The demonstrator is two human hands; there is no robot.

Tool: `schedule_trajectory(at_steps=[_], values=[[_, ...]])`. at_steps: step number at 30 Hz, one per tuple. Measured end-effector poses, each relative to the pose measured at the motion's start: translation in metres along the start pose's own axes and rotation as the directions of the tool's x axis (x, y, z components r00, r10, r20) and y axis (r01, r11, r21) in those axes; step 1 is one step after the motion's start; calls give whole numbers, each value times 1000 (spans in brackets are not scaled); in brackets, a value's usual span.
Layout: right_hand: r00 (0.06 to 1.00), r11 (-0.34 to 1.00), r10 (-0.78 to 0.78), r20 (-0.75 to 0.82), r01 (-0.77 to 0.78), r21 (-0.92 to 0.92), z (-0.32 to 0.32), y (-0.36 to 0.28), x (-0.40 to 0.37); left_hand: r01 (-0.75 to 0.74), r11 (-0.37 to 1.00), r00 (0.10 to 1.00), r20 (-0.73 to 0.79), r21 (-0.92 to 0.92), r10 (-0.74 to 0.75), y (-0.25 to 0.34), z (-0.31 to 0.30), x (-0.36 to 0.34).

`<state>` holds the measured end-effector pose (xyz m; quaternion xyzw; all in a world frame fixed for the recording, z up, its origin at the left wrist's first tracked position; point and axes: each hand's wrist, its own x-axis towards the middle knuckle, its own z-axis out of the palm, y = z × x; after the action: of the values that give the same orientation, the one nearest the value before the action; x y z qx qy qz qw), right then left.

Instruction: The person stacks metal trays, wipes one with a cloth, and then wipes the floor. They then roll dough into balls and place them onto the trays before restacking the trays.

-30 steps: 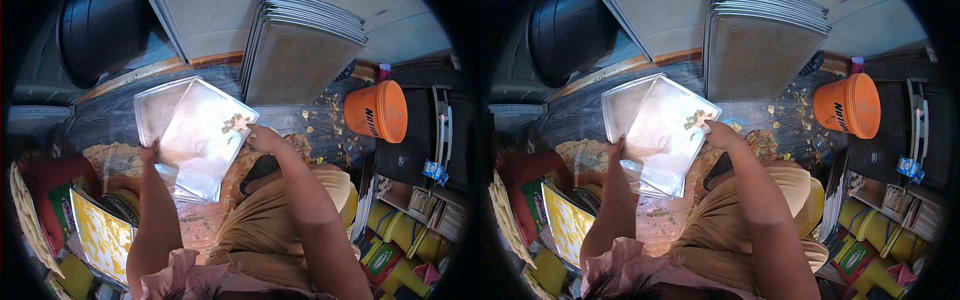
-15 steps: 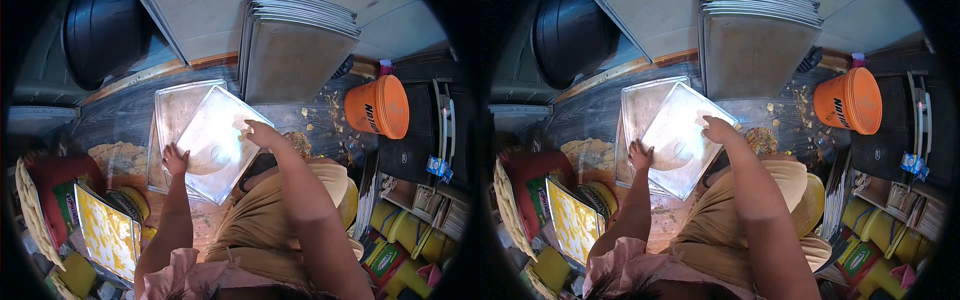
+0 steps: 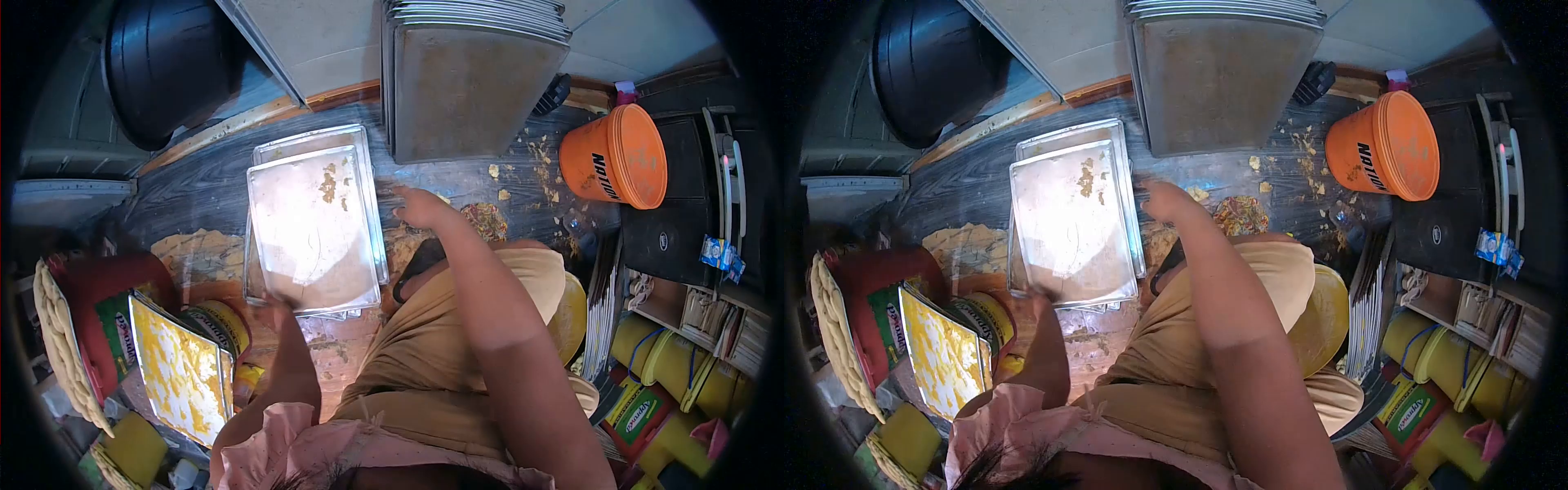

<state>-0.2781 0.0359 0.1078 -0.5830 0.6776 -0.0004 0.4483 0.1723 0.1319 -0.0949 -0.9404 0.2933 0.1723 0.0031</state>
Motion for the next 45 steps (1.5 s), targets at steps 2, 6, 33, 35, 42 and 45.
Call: schedule_trajectory(at_steps=[2, 6, 33, 35, 42, 45], values=[[1000, 1000, 11, -14, -11, -7, 0, -2, 1, 478, 610, 844, 523, -631, -120, -37, 30, -19], [1000, 998, 11, 9, -12, 61, 6, -1, 6, 704, -132, 709, 681, -698, 185, -33, 85, -70], [996, 997, -35, -78, 40, 72, 9, -16, 14, 781, 344, 505, 851, -522, 146, 76, 46, -95], [997, 996, -14, -75, 20, 86, 9, -12, 15, 873, 168, 436, 886, -459, 155, 83, 38, -93], [994, 996, -45, -95, 52, 74, 11, -13, 11, 853, 144, 476, 862, -501, 177, 101, 26, -70], [995, 995, -47, -93, 55, 87, 12, -11, 15, 879, 243, 412, 910, -410, 47, 93, 28, -75]])
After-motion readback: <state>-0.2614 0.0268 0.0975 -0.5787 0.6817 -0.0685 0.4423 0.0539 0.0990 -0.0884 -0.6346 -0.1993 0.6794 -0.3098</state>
